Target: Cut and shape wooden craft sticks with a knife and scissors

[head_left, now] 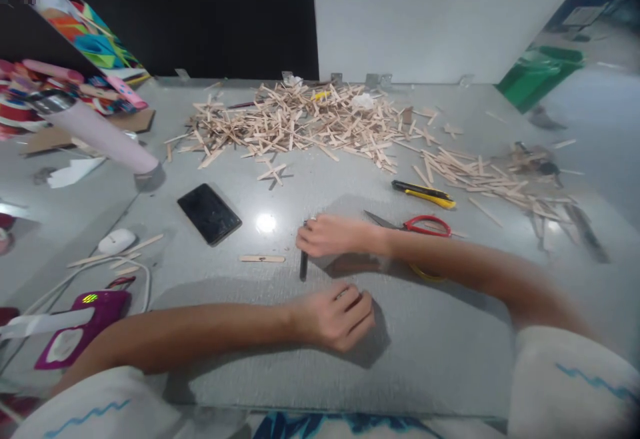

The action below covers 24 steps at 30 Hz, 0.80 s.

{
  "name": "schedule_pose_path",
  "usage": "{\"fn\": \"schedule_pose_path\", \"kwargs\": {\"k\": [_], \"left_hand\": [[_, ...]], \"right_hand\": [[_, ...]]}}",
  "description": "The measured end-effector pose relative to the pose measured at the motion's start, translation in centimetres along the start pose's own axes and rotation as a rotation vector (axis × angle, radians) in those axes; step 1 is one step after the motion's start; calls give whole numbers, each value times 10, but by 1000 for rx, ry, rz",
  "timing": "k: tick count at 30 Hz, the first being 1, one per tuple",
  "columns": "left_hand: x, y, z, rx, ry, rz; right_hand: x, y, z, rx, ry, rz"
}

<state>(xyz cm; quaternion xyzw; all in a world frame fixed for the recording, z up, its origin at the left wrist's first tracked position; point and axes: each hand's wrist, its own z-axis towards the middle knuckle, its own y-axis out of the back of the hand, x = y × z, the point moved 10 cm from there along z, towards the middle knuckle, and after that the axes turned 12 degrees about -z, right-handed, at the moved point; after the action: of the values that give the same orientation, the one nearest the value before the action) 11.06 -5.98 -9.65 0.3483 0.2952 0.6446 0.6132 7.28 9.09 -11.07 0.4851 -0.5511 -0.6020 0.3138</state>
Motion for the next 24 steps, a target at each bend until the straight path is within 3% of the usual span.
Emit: {"fn": "schedule_pose_path", "kwargs": {"k": [3, 5, 8, 10, 12, 14, 17, 24], "left_hand": [[5, 0, -2, -30, 119, 104], [11, -5, -6, -17, 212, 195], [19, -14, -10, 18, 304, 254], [24, -17, -12, 30, 347, 265], [29, -18, -12, 48, 383, 267], [32, -19, -12, 67, 406, 263], [32, -19, -10, 73, 409, 270], [30, -19, -9, 52, 426, 283]], "right_hand": [[-38, 7, -29, -140, -268, 136], [-71, 15, -70, -362, -578, 379], [-80, 14, -120, -500, -781, 526], [-76, 7, -141, -581, -849, 798], [-64, -8, -147, -563, -861, 1115], [-49, -23, -144, -452, -847, 1313], [-33, -41, -137, -316, -809, 1401], [-19, -65, -129, -190, -749, 1496]]}}
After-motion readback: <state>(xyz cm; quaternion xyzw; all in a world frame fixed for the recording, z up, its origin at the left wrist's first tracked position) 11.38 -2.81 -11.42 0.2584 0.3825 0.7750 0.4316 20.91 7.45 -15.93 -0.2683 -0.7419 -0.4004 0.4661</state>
